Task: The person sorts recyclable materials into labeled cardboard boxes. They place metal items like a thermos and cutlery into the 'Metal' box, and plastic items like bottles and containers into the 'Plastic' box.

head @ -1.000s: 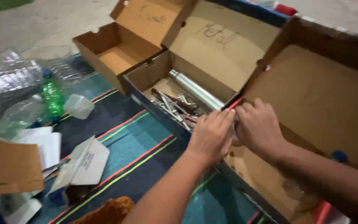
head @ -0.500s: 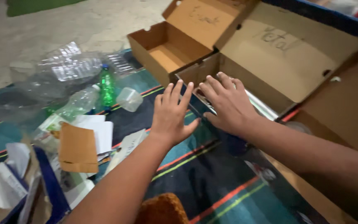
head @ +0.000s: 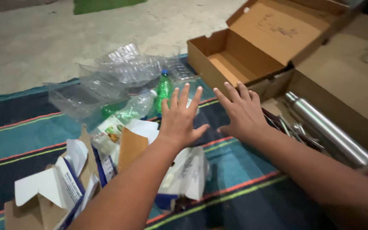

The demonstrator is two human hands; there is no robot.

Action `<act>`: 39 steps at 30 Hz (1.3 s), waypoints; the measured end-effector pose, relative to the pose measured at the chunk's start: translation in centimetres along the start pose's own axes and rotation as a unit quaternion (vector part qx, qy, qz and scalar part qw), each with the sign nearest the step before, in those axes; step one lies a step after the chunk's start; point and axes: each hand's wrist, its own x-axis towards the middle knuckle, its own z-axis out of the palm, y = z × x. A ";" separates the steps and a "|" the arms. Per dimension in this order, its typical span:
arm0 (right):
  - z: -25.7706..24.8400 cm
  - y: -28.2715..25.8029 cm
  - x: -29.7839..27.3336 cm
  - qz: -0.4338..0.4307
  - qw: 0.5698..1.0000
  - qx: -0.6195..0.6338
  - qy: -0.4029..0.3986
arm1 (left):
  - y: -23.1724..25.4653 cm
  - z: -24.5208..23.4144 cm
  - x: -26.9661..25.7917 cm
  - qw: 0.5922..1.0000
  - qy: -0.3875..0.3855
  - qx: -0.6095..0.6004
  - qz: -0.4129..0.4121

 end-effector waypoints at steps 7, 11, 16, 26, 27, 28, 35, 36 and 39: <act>4.3 -1.2 7.5 0.023 0.992 0.108 0.059 | -4.9 2.4 3.1 0.999 -0.013 0.039 -0.021; 8.5 -1.9 11.4 0.038 0.980 0.186 0.051 | -6.6 4.1 5.4 0.997 -0.054 0.022 -0.058; 14.4 -2.8 16.7 0.133 0.920 0.366 0.039 | -7.9 6.4 6.4 0.987 -0.093 -0.068 -0.109; 15.7 -3.9 18.9 0.325 0.779 0.531 0.074 | -11.2 8.2 5.6 0.961 -0.173 -0.148 -0.154; 15.6 -3.9 18.8 0.331 0.752 0.568 0.057 | -11.3 8.1 5.6 0.960 -0.172 -0.153 -0.158; 15.6 -3.8 18.7 0.335 0.723 0.603 0.039 | -11.5 8.1 5.6 0.959 -0.170 -0.158 -0.161; 16.5 -2.9 19.7 0.294 0.668 0.684 -0.018 | -12.1 6.5 6.4 0.950 -0.183 -0.199 -0.156; 16.4 -2.6 19.6 0.265 0.676 0.687 -0.023 | -12.2 6.2 6.4 0.949 -0.169 -0.214 -0.157; 14.7 -2.2 19.4 0.195 0.700 0.686 -0.026 | -12.3 4.5 6.9 0.970 -0.107 -0.180 -0.123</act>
